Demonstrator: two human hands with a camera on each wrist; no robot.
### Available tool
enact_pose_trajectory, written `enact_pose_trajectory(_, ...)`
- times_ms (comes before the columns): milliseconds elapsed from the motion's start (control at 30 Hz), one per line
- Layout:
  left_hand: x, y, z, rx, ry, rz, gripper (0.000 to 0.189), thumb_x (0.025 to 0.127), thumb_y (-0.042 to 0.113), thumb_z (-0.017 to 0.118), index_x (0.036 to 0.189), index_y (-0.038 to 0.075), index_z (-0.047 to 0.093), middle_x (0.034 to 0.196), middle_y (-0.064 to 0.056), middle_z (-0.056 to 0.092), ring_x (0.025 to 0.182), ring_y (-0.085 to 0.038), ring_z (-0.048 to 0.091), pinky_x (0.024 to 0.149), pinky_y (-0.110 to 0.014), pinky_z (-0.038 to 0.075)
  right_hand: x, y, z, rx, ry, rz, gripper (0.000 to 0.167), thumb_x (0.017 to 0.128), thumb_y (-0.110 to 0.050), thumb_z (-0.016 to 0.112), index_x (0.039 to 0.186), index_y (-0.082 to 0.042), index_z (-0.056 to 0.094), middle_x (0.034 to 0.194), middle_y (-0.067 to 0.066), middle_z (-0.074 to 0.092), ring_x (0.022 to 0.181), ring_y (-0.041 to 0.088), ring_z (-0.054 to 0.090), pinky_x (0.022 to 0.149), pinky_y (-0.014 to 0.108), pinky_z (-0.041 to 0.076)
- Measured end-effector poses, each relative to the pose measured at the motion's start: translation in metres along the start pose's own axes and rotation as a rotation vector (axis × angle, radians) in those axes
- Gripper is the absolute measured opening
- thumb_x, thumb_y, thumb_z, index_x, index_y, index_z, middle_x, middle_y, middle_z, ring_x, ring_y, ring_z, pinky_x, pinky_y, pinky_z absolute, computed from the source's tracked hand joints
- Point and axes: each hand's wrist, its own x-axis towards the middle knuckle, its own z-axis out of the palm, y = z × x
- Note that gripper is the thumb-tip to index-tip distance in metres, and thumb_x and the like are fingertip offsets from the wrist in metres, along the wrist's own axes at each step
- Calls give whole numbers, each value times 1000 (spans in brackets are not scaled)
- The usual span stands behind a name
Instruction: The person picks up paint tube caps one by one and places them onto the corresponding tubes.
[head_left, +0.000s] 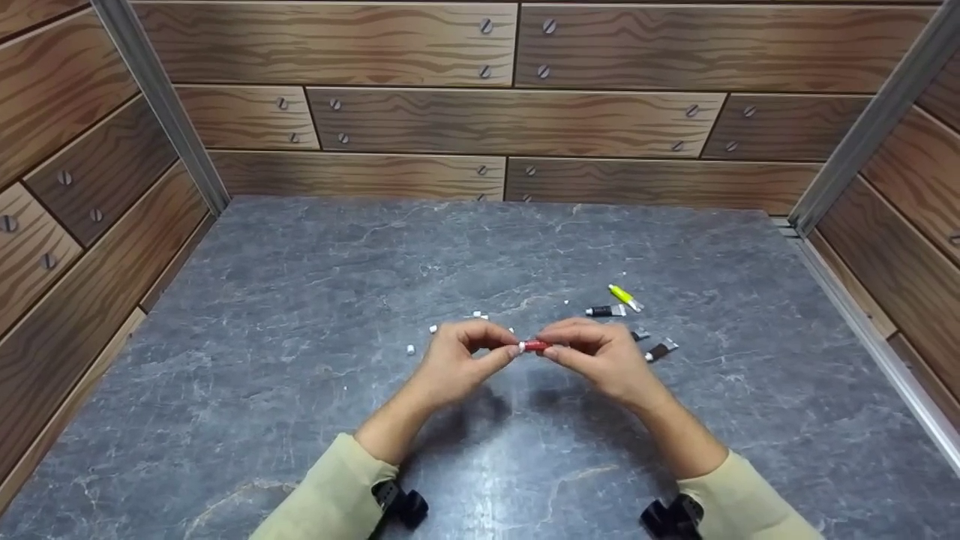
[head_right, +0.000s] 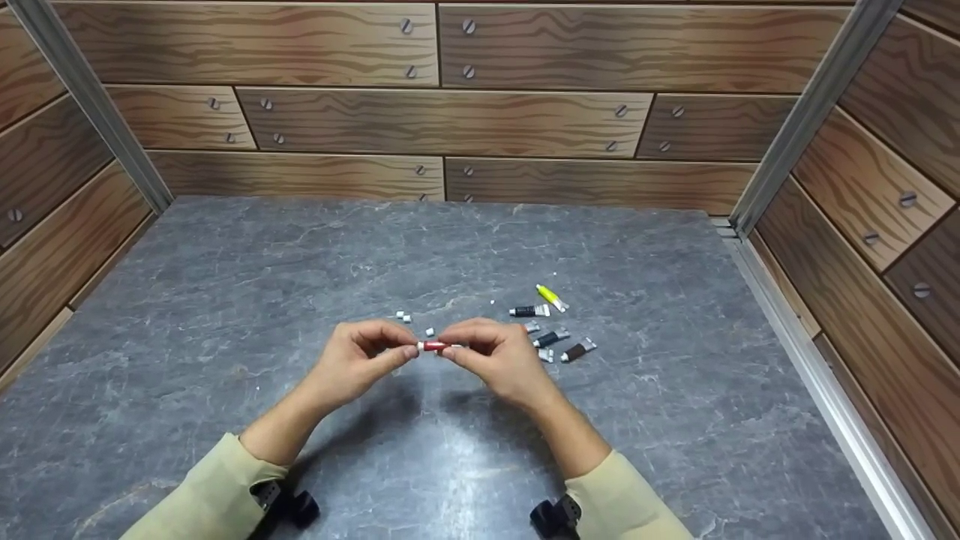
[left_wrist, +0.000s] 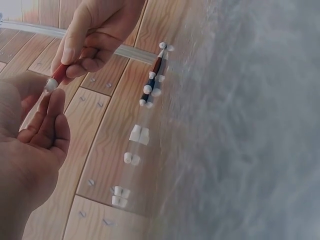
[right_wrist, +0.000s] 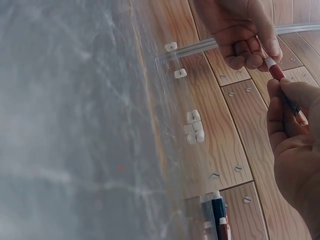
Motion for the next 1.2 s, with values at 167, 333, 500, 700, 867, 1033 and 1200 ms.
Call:
enact_pose_trajectory(167,-1,-1,0,5,14,-2,5,95,6,80,99,5,82,95,-3,79,91,-16,71,80,-32,57,0,2,2,6,-5,16,21,95,2,76,116,4,78,115,19,75,102,22,73,84,31,62)
enact_pose_trajectory(333,0,-2,0,11,18,17,6,93,3,81,99,4,81,98,-5,79,98,-20,73,91,-39,58,0,2,2,-3,7,27,20,95,1,77,115,3,79,115,18,75,101,22,73,82,29,62)
enact_pose_trajectory(500,0,-1,0,2,11,44,6,93,2,81,98,4,81,101,-5,78,101,-21,72,95,-43,57,1,1,1,19,1,33,21,95,2,77,116,5,78,116,21,74,100,21,73,82,29,62)
enact_pose_trajectory(700,0,0,1,8,12,66,8,93,-1,79,99,5,81,102,-4,79,102,-21,72,95,-40,57,0,0,1,37,2,39,21,94,2,77,115,6,78,116,22,74,100,21,73,83,29,62)
enact_pose_trajectory(867,0,0,1,15,17,53,10,93,-3,79,101,2,80,104,-8,78,105,-23,71,100,-41,56,0,1,2,26,8,40,21,94,3,77,115,6,78,115,21,74,100,21,73,82,28,61)
enact_pose_trajectory(1033,1,1,0,56,29,4,13,93,5,81,106,3,78,104,-6,78,102,-22,72,95,-42,57,1,0,2,18,18,52,21,93,1,78,114,4,78,114,18,75,99,22,73,81,28,61)
enact_pose_trajectory(1200,1,2,-1,71,-12,-57,13,96,11,80,106,5,79,97,-3,79,87,-16,72,79,-37,60,0,1,2,17,13,53,22,93,1,79,115,4,78,114,19,75,99,23,73,81,29,61)
